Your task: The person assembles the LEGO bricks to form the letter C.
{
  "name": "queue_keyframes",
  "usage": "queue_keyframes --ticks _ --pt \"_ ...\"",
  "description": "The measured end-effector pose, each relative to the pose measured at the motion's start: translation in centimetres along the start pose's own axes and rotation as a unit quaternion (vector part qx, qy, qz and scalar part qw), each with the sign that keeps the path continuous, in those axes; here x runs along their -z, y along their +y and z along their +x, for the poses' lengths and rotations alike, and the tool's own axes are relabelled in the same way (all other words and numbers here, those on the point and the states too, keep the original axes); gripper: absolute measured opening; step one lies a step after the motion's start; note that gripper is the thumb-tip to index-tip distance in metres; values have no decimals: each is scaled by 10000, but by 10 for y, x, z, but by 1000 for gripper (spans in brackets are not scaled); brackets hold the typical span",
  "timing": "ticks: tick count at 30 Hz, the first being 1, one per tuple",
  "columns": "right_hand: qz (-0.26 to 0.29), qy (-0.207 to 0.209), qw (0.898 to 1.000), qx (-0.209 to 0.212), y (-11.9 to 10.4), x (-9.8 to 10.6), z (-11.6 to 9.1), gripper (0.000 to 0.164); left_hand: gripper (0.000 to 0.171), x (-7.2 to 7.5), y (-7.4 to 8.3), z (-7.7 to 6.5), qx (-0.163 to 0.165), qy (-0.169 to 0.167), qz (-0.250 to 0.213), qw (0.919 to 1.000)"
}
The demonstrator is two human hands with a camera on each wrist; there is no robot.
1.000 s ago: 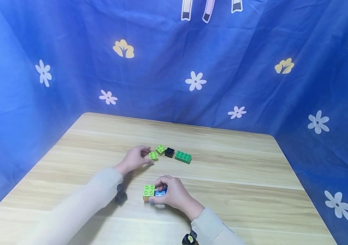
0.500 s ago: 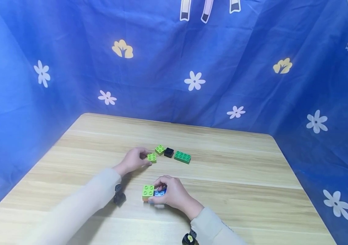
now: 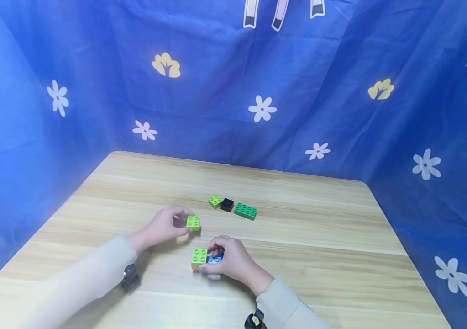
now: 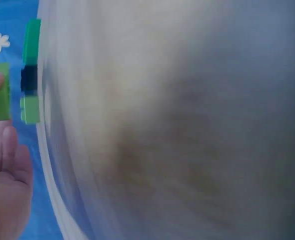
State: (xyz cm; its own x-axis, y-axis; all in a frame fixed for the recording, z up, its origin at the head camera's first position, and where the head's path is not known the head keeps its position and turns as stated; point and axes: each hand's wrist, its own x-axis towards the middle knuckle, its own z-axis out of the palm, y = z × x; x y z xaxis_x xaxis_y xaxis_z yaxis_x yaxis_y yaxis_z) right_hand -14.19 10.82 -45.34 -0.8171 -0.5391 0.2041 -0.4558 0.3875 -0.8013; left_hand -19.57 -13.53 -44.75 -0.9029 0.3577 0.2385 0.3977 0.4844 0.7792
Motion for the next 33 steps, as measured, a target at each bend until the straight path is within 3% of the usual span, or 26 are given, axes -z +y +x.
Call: queue_keyframes --ticks 8,21,33 --pt "-12 52 9999 116 0 -1 0 31 38 -3 14 -22 -567 -31 -216 9982" --pt "-20 81 10000 -1 -1 -1 0 31 37 -11 44 -42 -779 -139 -505 9956" --pt "-108 97 9998 166 -2 0 0 32 37 -17 51 -49 -748 -307 -478 9956"
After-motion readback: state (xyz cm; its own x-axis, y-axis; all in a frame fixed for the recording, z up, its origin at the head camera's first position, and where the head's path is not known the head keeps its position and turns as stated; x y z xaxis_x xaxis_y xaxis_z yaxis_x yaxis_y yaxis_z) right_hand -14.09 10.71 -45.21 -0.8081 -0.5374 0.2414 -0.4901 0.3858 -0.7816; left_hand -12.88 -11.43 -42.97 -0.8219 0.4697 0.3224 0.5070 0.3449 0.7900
